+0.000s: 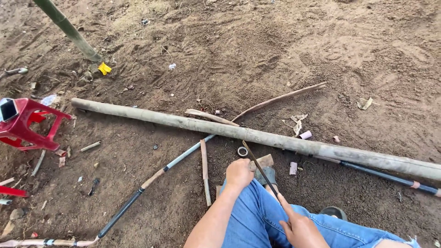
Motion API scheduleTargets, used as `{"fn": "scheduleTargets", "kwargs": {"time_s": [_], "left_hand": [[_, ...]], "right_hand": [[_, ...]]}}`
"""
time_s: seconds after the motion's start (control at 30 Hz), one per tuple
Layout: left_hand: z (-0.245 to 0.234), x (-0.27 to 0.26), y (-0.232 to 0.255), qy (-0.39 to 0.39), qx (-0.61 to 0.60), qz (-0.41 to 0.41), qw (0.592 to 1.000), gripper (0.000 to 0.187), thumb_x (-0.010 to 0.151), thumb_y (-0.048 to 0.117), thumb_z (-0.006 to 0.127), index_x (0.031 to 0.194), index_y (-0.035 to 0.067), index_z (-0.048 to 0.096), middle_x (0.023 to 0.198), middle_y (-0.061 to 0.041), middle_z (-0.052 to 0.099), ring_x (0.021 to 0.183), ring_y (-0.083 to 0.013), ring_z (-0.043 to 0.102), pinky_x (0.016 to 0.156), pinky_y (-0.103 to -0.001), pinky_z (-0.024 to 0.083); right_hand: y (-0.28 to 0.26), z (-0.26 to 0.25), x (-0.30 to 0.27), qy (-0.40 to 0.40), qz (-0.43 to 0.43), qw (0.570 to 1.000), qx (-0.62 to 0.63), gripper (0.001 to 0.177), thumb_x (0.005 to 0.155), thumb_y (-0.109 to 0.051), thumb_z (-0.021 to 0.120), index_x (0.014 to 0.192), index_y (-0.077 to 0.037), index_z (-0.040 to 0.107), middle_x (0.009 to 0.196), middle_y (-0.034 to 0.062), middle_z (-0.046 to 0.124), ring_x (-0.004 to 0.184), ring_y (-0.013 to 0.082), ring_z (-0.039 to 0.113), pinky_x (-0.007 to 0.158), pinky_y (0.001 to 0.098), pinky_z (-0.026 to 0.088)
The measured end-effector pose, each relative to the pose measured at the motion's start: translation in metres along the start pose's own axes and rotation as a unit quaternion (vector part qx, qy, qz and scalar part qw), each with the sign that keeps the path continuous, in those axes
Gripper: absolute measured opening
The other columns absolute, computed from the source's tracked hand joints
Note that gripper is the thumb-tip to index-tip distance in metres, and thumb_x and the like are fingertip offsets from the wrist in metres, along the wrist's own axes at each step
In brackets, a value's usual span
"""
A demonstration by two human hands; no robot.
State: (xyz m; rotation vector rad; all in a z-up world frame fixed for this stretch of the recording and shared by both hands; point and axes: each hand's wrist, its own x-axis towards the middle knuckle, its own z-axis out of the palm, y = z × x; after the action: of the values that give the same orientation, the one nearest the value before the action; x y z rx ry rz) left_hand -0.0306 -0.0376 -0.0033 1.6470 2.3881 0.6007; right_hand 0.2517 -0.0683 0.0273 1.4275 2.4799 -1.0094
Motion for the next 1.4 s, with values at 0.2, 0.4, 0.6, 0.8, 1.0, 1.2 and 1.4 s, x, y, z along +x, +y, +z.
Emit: {"fn": "scheduleTargets", "kwargs": {"time_s": [0.2,0.4,0.6,0.8,1.0,1.2,1.4], "left_hand": [[0.005,0.008,0.002,-0.077,0.037,0.048,0.995,0.012,0.077,0.018,0.072,0.086,0.010,0.073,0.093,-0.012,0.076,0.086,-0.0377,0.072,0.080,-0.047,0.058],[0.002,-0.003,0.000,-0.010,0.009,0.037,0.999,0.013,0.074,0.018,0.075,0.084,0.009,0.074,0.090,-0.011,0.075,0.082,-0.0367,0.071,0.077,-0.046,0.058],[0.013,0.001,-0.002,-0.017,0.046,0.080,0.996,0.010,0.075,0.017,0.070,0.081,0.009,0.072,0.088,-0.013,0.075,0.084,-0.0389,0.071,0.076,-0.049,0.056],[0.006,-0.003,0.000,-0.007,0.014,0.070,0.997,0.013,0.073,0.014,0.071,0.084,0.010,0.072,0.088,-0.011,0.074,0.083,-0.0373,0.070,0.077,-0.047,0.057],[0.000,0.001,0.001,-0.062,0.020,0.048,0.997,0.015,0.075,0.015,0.071,0.087,0.009,0.076,0.093,-0.013,0.077,0.087,-0.0391,0.072,0.081,-0.048,0.057],[0.008,0.000,0.000,-0.036,0.017,0.077,0.996,0.014,0.074,0.017,0.071,0.086,0.009,0.074,0.091,-0.014,0.075,0.084,-0.0405,0.070,0.077,-0.049,0.056],[-0.001,0.001,0.000,-0.025,0.012,0.027,0.999,0.011,0.075,0.015,0.070,0.083,0.007,0.074,0.087,-0.015,0.075,0.079,-0.0413,0.071,0.076,-0.050,0.058]], "right_hand": [[-0.008,-0.014,-0.012,0.000,-0.002,1.000,-0.017,0.094,0.092,-0.028,0.070,0.171,-0.034,0.019,0.092,0.0089,0.084,0.068,0.0283,0.079,0.069,0.0454,0.057],[-0.045,-0.039,-0.005,-0.033,-0.002,0.999,-0.003,0.093,0.096,-0.025,0.065,0.172,-0.039,0.013,0.095,0.0077,0.082,0.075,0.0255,0.078,0.072,0.0440,0.056],[0.007,0.002,-0.010,-0.033,0.018,0.999,-0.002,0.096,0.092,-0.025,0.072,0.171,-0.034,0.017,0.103,0.0093,0.085,0.078,0.0227,0.086,0.075,0.0403,0.065],[-0.043,-0.036,0.001,-0.014,-0.011,1.000,0.005,0.092,0.093,-0.025,0.065,0.171,-0.036,0.017,0.078,0.0070,0.079,0.068,0.0261,0.074,0.067,0.0441,0.054],[0.006,0.002,-0.007,-0.043,0.024,0.999,0.000,0.096,0.092,-0.025,0.070,0.171,-0.037,0.016,0.114,0.0076,0.084,0.090,0.0285,0.085,0.080,0.0449,0.062],[-0.005,-0.005,0.003,-0.004,-0.004,1.000,0.010,0.093,0.092,-0.025,0.068,0.170,-0.033,0.019,0.103,0.0050,0.085,0.083,0.0257,0.083,0.074,0.0401,0.062],[0.020,0.017,-0.002,-0.054,0.044,0.997,-0.033,0.102,0.093,-0.034,0.073,0.172,-0.043,0.009,0.087,-0.0014,0.085,0.073,0.0152,0.082,0.070,0.0328,0.063]]}}
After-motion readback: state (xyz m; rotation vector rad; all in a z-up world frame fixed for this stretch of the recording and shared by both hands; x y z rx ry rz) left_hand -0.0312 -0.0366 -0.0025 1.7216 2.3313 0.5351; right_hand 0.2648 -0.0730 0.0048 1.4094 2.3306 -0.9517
